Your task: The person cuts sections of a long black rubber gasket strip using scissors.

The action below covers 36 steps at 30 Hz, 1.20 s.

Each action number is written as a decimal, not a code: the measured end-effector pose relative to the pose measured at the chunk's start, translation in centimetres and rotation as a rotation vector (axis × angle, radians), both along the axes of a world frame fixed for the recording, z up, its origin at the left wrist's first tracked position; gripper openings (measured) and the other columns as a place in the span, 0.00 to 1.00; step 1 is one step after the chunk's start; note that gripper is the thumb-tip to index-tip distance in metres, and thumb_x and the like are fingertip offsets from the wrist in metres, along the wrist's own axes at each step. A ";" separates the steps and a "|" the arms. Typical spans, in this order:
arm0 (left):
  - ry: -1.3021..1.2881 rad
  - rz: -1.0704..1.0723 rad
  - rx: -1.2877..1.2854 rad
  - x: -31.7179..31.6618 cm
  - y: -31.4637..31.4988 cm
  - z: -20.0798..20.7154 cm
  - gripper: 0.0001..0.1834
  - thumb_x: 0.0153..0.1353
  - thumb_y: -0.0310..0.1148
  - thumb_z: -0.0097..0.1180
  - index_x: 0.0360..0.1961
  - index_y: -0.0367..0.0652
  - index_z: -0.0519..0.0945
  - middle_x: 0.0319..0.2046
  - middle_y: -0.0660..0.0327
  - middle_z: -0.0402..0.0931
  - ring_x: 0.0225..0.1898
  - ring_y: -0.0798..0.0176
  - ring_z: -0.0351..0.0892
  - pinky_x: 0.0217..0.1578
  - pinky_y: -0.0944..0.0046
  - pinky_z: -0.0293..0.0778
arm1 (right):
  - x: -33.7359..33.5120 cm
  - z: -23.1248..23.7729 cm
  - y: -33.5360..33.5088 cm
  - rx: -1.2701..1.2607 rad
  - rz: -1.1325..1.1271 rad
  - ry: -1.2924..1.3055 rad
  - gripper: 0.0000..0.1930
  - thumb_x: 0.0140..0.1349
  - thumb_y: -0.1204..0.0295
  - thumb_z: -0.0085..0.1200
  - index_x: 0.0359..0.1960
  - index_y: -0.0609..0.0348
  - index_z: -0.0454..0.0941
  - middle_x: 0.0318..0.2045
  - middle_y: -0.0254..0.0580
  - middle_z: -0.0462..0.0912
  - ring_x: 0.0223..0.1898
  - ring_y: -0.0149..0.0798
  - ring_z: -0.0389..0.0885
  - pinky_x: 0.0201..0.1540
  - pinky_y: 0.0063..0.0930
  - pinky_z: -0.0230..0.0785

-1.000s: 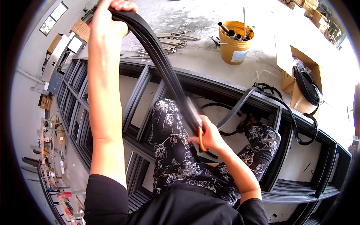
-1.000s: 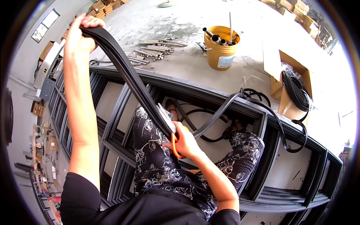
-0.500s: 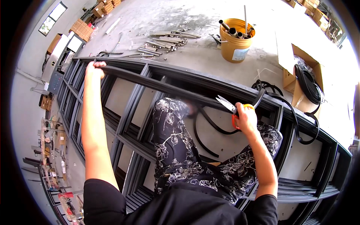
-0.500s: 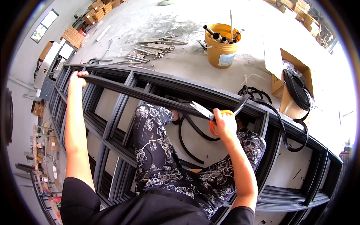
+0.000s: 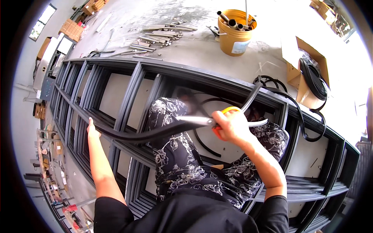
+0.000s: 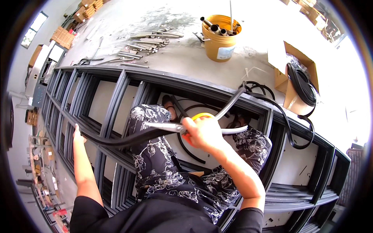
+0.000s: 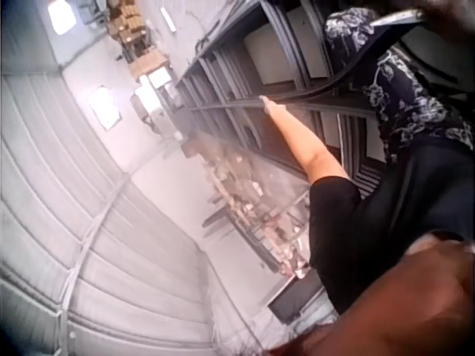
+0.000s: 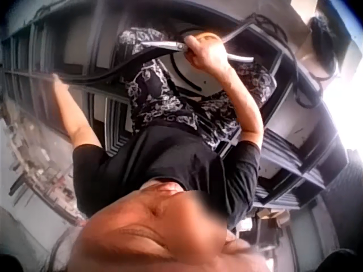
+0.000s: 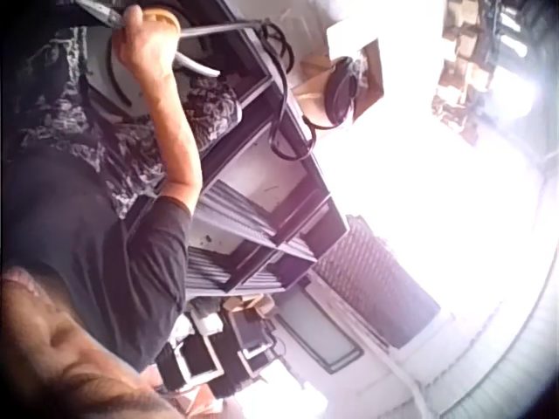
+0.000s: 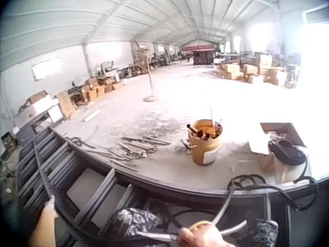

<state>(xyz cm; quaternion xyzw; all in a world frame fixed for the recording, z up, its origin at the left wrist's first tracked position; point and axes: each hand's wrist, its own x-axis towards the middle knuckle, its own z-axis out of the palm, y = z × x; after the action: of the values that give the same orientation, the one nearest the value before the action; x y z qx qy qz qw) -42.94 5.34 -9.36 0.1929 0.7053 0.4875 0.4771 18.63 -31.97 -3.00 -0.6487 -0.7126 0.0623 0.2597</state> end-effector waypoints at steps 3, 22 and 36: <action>0.865 -0.409 0.259 11.6 -6.5 3.8 0.43 0.54 0.56 0.67 0.60 0.33 0.70 0.59 0.47 0.71 0.58 0.50 0.72 0.62 0.53 0.66 | -2.4 1.8 0.7 -0.018 0.031 0.017 0.16 0.47 0.61 0.64 0.29 0.54 0.71 0.15 0.40 0.76 0.21 0.48 0.80 0.29 0.42 0.72; 0.146 -1.781 -0.033 37.3 -25.9 16.7 0.12 0.58 0.30 0.65 0.41 0.37 0.78 0.23 0.72 0.73 0.20 0.80 0.68 0.20 0.76 0.65 | -3.0 2.0 -0.5 0.258 0.063 0.015 0.16 0.44 0.67 0.63 0.35 0.54 0.74 0.31 0.40 0.82 0.32 0.45 0.82 0.32 0.37 0.73; 0.398 -1.552 -0.082 24.8 -25.9 22.6 0.15 0.47 0.30 0.70 0.32 0.36 0.78 0.23 0.69 0.71 0.25 0.76 0.68 0.28 0.71 0.68 | 1.1 -2.3 -0.1 0.388 -0.073 -0.036 0.16 0.38 0.72 0.63 0.30 0.55 0.71 0.30 0.38 0.81 0.32 0.46 0.82 0.35 0.37 0.74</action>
<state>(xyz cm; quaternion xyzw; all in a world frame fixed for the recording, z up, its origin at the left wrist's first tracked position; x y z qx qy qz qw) -18.13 -20.51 13.29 0.6941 0.4591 -0.0534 0.5519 19.72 -32.03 -5.25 -0.6130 -0.6918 -0.0973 0.3690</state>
